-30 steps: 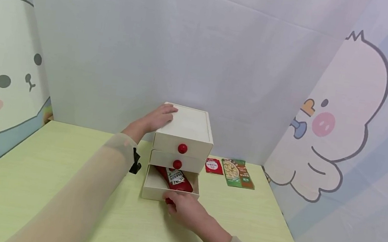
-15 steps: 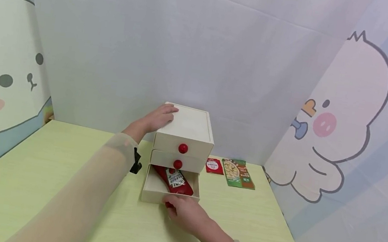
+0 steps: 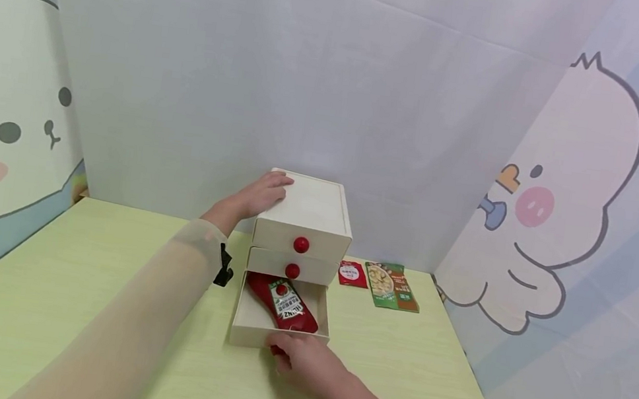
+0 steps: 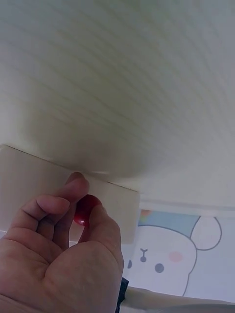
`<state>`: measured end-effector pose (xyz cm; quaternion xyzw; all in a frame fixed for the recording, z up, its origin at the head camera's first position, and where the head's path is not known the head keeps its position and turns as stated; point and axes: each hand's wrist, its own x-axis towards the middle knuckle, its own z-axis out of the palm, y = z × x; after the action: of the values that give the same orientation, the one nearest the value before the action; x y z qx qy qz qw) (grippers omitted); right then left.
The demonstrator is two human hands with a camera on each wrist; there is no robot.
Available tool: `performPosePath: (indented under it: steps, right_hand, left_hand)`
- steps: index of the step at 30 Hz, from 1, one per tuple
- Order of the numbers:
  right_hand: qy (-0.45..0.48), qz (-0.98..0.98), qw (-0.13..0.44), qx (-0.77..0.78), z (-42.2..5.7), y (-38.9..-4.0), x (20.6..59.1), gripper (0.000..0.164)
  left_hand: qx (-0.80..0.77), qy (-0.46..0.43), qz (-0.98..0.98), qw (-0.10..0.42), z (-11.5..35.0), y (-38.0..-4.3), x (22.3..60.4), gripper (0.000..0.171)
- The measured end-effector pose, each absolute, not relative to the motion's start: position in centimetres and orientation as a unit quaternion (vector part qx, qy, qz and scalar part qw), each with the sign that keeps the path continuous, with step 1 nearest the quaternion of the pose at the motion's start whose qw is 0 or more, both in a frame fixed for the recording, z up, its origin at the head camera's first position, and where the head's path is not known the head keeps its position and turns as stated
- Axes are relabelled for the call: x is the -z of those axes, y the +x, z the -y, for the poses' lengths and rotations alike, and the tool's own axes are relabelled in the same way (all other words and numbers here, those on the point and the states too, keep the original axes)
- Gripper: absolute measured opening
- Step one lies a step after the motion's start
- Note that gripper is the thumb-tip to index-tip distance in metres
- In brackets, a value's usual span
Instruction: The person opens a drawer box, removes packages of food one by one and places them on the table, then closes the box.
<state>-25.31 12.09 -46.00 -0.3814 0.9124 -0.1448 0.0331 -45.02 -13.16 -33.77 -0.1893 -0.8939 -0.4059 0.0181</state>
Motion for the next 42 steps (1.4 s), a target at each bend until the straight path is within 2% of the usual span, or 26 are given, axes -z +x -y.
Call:
performPosePath:
  steps: [13, 42]
  right_hand:
    - [-0.371, -0.916, 0.059, 0.143, -11.9, -24.2, 45.9, 0.026]
    - [-0.38, -0.911, 0.067, 0.148, -12.1, -22.9, 45.6, 0.025]
  left_hand:
    - [0.408, -0.189, 0.893, 0.023, 13.3, -45.3, 34.0, 0.063]
    - [0.412, -0.186, 0.892, 0.018, 13.2, -44.9, 33.7, 0.063]
